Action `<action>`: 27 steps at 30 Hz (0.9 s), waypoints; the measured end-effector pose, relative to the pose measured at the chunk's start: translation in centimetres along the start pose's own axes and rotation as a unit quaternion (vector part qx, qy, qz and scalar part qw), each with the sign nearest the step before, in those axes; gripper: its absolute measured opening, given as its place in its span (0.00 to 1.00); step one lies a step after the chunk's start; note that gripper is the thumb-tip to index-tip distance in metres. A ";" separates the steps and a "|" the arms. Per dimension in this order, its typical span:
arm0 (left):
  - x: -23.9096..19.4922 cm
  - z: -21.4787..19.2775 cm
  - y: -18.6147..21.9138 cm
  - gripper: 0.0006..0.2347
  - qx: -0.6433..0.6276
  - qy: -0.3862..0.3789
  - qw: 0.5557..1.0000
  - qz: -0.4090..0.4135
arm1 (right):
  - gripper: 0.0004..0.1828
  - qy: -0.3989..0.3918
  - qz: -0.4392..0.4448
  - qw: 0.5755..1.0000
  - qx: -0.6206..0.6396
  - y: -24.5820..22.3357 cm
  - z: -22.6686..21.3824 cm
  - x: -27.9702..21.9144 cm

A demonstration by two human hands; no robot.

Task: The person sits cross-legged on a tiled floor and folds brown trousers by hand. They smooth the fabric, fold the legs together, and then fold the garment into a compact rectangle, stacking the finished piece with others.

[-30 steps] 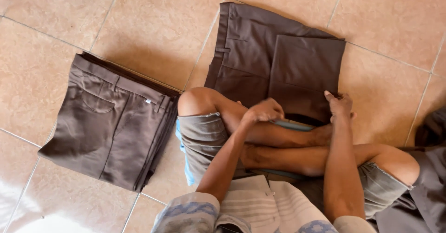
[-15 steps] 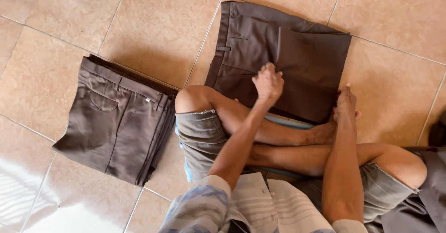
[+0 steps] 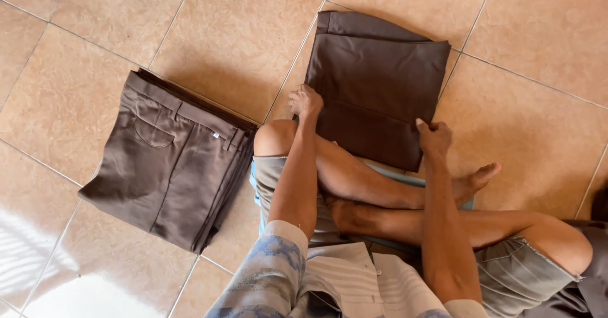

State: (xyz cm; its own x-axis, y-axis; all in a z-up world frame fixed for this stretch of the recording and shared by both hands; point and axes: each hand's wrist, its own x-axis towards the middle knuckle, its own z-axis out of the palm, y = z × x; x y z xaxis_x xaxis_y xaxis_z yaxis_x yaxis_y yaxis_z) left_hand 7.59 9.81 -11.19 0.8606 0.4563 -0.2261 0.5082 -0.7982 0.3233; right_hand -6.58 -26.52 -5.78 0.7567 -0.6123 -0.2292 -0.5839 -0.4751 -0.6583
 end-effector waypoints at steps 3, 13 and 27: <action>-3.3 1.0 -0.5 0.27 -0.015 -0.044 0.988 0.147 | 0.28 0.055 0.003 0.998 0.006 -2.0 -6.2 -3.1; -13.8 -10.8 5.3 0.37 0.027 -0.108 0.908 0.403 | 0.46 0.117 -0.326 0.913 -0.215 -9.6 -5.0 -9.2; -9.9 -8.3 4.8 0.42 -0.014 -0.203 0.955 0.216 | 0.45 -0.009 -0.159 0.948 -0.274 -5.6 -5.0 -6.1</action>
State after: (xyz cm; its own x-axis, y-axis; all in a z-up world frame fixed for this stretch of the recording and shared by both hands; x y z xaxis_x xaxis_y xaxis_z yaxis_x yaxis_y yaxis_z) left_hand 1.77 4.76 0.26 0.9097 -0.1067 -0.4012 0.1150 -0.8639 0.4903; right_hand -9.44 -23.31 2.92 0.9218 -0.3752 -0.0974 -0.3876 -0.8938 -0.2255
